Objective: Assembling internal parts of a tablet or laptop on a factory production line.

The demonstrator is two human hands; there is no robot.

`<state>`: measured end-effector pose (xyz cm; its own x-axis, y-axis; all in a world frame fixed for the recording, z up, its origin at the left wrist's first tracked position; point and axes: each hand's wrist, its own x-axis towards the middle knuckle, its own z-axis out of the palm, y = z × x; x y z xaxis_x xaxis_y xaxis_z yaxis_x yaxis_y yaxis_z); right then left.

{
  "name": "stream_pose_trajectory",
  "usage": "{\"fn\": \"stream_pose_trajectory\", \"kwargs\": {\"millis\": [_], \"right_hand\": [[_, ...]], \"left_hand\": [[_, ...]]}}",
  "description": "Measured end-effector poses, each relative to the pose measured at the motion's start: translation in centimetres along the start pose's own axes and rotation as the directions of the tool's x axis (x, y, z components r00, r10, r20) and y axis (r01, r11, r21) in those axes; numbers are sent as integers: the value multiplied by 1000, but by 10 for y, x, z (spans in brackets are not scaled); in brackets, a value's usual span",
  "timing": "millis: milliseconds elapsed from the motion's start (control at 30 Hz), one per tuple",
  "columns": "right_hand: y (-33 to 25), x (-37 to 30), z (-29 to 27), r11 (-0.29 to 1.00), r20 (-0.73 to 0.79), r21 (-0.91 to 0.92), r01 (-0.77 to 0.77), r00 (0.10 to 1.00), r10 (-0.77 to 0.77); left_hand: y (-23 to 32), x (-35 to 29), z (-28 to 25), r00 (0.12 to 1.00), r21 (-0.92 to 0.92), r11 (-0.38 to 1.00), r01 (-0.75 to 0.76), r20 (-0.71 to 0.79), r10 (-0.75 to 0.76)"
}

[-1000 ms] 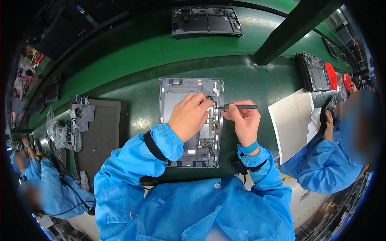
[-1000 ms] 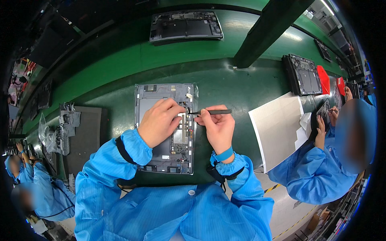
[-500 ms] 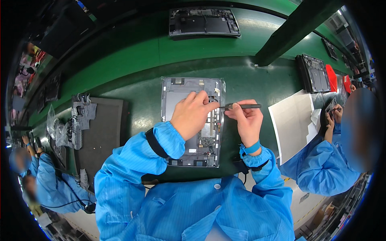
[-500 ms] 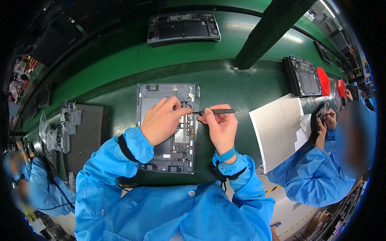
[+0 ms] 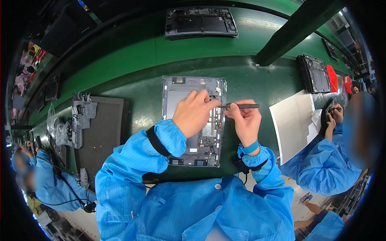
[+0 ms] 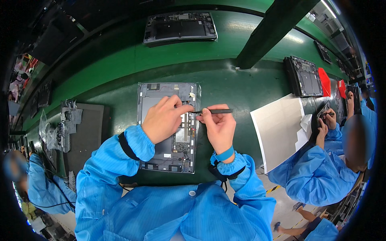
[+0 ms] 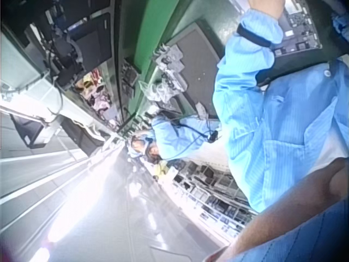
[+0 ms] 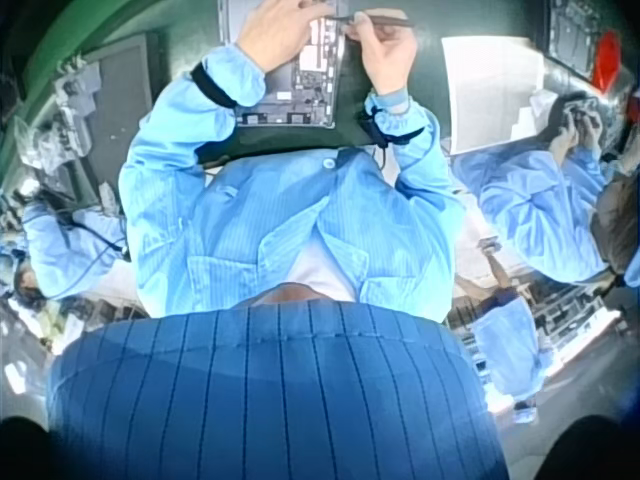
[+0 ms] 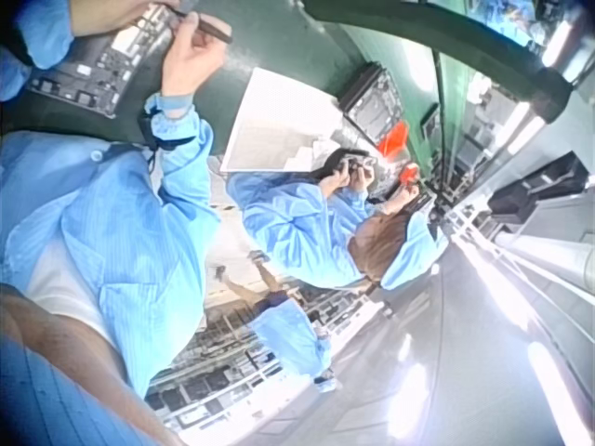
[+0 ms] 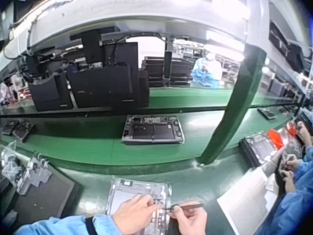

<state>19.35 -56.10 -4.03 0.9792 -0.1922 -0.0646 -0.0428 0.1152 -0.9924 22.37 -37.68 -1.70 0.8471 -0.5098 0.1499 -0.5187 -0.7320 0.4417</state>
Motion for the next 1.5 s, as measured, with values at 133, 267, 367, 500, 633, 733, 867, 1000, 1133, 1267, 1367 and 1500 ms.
{"fn": "stream_pose_trajectory", "kwargs": {"millis": [133,267,367,500,633,733,867,1000,1133,1267,1367,1500], "right_hand": [[2,1,0,1000,3,20,-1,1000,1],[4,1,-2,999,-2,38,-8,1000,8],[0,3,-6,1000,50,4,-18,999,17],[-12,0,-24,988,110,48,150,982,-154],[-40,-4,-25,789,339,-546,282,935,-100],[-40,4,-25,394,572,-676,623,781,-252],[-30,13,-23,253,638,-640,726,685,-353],[-27,14,-19,215,644,-626,749,653,-398],[-27,13,-16,250,644,-619,744,664,-381],[-27,12,-17,243,663,-601,761,645,-381],[-22,8,-12,237,658,-604,761,644,-391],[-9,7,-15,443,501,-638,629,777,-382]], "left_hand": [[0,1,1,1000,7,1000,-12,-2,12],[0,2,5,1000,21,1000,-10,-16,11],[-3,3,4,1000,22,1000,-12,-20,13],[0,5,3,1000,43,999,-8,2,8],[-3,4,3,1000,10,1000,4,4,-4],[-3,5,2,1000,7,1000,8,2,-8],[-2,6,1,1000,7,1000,20,23,-20],[0,4,1,1000,14,1000,28,14,-28],[-1,4,1,1000,1,1000,13,3,-13],[-2,6,1,1000,6,1000,12,17,-12],[-1,5,0,1000,-4,1000,3,25,-3],[-9,4,-11,994,-209,976,-70,-98,50]]}}
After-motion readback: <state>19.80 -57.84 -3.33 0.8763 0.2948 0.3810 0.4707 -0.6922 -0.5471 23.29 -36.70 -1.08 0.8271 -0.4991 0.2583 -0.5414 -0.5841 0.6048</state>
